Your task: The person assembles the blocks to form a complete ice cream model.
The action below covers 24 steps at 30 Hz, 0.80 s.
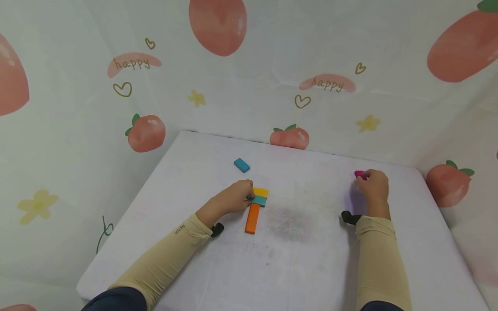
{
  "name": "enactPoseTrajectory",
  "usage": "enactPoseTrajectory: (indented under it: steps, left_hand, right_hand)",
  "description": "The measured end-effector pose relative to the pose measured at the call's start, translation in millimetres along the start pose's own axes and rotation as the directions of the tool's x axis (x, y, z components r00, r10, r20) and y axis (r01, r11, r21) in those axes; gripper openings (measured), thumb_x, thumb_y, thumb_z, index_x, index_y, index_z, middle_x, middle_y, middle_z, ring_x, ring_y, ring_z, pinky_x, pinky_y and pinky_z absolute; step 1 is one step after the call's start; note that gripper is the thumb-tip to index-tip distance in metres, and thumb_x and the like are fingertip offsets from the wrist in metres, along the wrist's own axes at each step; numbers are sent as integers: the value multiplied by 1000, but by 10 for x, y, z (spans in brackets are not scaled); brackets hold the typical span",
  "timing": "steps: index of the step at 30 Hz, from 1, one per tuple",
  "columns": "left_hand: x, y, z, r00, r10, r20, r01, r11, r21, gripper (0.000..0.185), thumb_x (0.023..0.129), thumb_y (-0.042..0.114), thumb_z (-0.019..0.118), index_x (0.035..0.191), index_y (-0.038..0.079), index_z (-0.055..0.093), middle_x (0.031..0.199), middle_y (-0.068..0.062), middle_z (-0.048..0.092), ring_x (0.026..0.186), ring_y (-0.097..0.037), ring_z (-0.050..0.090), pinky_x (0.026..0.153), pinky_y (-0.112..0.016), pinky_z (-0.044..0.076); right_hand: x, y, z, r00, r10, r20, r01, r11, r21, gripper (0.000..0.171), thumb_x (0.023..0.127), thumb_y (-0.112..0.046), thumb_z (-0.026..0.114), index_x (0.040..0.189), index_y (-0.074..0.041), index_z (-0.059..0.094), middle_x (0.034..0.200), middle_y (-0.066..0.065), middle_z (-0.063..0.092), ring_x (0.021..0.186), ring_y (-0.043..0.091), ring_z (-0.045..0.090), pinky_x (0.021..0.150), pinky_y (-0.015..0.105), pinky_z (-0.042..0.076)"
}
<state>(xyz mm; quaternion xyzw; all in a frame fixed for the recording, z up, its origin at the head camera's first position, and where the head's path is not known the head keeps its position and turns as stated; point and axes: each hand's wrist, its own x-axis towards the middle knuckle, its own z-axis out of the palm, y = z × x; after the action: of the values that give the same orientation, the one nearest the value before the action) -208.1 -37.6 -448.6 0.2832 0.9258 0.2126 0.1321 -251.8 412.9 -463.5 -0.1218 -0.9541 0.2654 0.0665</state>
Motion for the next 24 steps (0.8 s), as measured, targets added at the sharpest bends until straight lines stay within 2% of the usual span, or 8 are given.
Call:
enactPoseTrajectory:
  steps: [2, 5, 14, 24]
  left_hand:
    - [3, -5, 6, 1000, -1, 2, 1, 1000, 1, 18, 95, -7, 68, 108, -3, 80, 102, -7, 65, 94, -13, 60, 96, -29, 59]
    - [3, -6, 9, 1000, -2, 2, 2, 1000, 3, 19, 95, -6, 69, 111, -4, 80, 105, -7, 66, 98, -14, 63, 98, -30, 59]
    - [5, 5, -1, 999, -28, 19, 28, 1000, 6, 24, 97, -5, 69, 119, -4, 77, 113, -10, 68, 110, -18, 67, 102, -33, 59]
    - [14, 7, -3, 998, -52, 24, 52, 999, -2, 25, 98, -3, 69, 123, -4, 75, 118, -11, 69, 115, -20, 67, 104, -34, 58]
  right_hand:
    - [-3, 1, 6, 1000, 8, 14, -8, 1000, 8, 38, 97, -16, 56, 116, 15, 68, 114, 37, 65, 100, 47, 57, 75, 43, 47]
    - [-5, 2, 12, 1000, 14, 24, -14, 1000, 17, 38, 96, -14, 57, 117, 15, 68, 113, 37, 65, 99, 46, 59, 72, 38, 46]
    - [15, 15, 41, 1000, 15, 17, -15, 1000, 2, 41, 91, -11, 55, 119, 15, 68, 116, 39, 65, 101, 48, 59, 73, 40, 46]
    - [22, -12, 36, 999, 37, 31, -38, 999, 29, 39, 93, -8, 55, 120, 17, 68, 115, 39, 65, 101, 47, 58, 72, 37, 45]
